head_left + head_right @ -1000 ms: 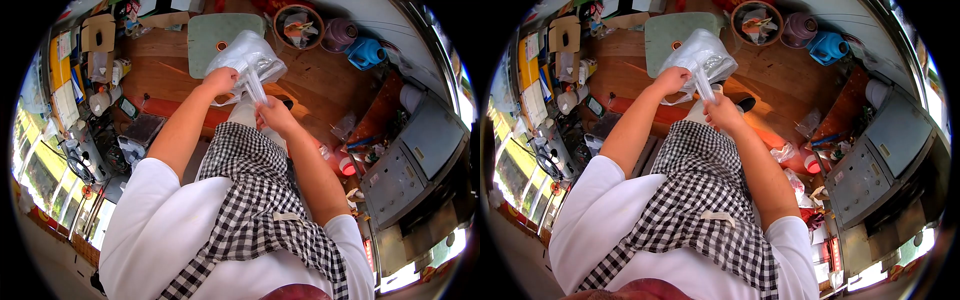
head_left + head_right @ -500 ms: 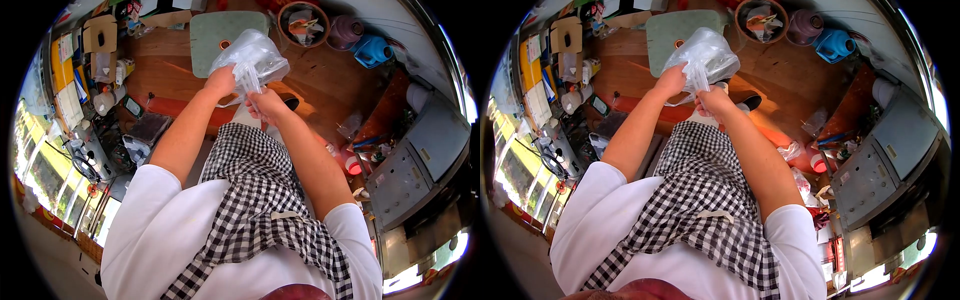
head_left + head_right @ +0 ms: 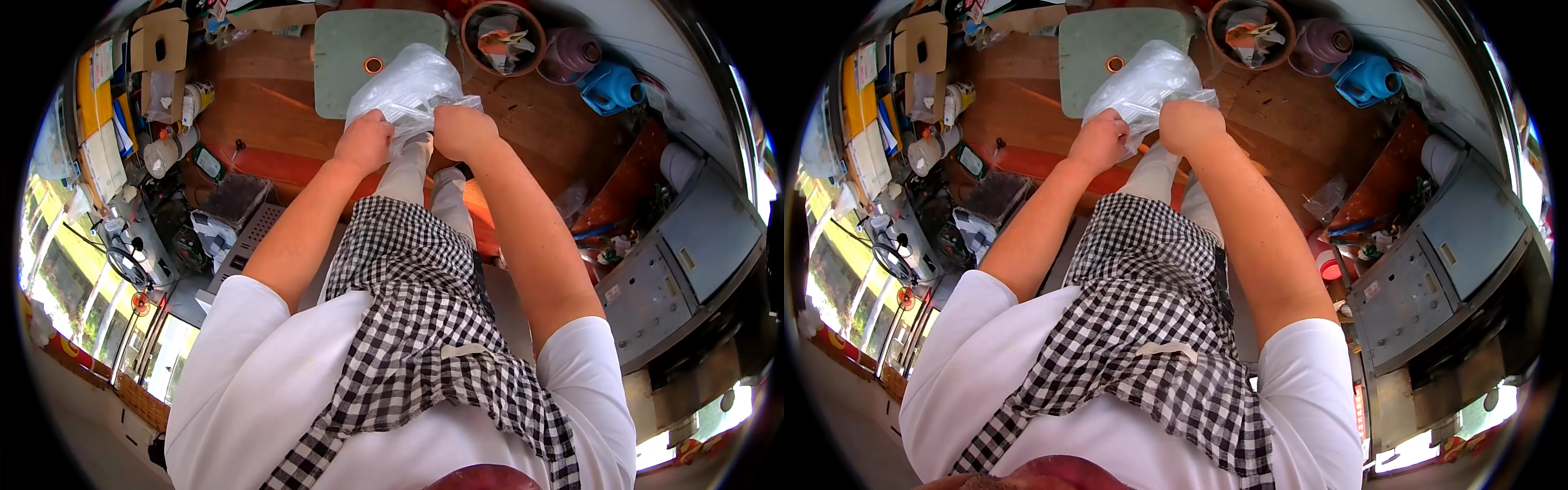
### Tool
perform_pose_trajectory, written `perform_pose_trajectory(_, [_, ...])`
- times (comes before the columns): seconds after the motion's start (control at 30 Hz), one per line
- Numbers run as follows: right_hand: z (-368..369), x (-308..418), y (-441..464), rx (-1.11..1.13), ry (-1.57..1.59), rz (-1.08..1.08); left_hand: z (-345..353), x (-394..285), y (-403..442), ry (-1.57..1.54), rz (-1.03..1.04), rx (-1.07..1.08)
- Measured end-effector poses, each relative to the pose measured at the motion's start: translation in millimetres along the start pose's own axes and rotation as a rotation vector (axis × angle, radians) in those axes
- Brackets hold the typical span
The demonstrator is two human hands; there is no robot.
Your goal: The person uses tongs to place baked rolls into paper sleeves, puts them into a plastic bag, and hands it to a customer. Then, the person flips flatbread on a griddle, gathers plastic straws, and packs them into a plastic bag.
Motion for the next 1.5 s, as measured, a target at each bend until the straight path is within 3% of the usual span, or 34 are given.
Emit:
perform_pose_trajectory(0.2, [5.1, 12.9, 33.7, 0.189, -0.257, -0.068, -10.0, -4.3, -0.1, 0.001, 0.063, -0.168])
perform_pose_trajectory(0.6, [24.0, 31.7, 82.9, 0.017, -0.190, -0.200, -12.1, 4.3, -1.5, -0.014, 0.023, -0.201])
perform_pose_trajectory(0.8, [22.3, 40.4, 95.6, -0.080, -0.074, -0.249, -5.4, 6.1, 7.8, -0.018, -0.002, -0.198])
perform_pose_trajectory(1.0, [-14.1, 12.2, 79.0, -0.095, 0.083, -0.059, -7.1, 15.1, 9.5, -0.001, -0.055, -0.194])
perform_pose_trajectory(1.13, [-19.4, -17.1, 84.5, -0.188, 0.124, -0.076, -5.5, 24.9, 11.6, -0.011, -0.093, -0.134])
perform_pose_trajectory(1.33, [-4.0, -41.6, 85.0, -0.150, 0.671, 0.049, -6.6, 20.9, 17.0, -0.005, -0.086, -0.132])
perform_pose_trajectory(1.5, [2.1, -44.4, 77.6, -0.359, 0.324, -0.100, -9.5, 17.3, 18.8, 0.035, -0.069, -0.135])
Point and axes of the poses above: each hand's wrist, its own y-axis towards the middle knuckle, its own z-axis out of the palm, x = y × z, the point moved 7 cm from there along y, towards the middle knuckle, and after that the axes turned 6 degrees about z, right-handed, at the moved point
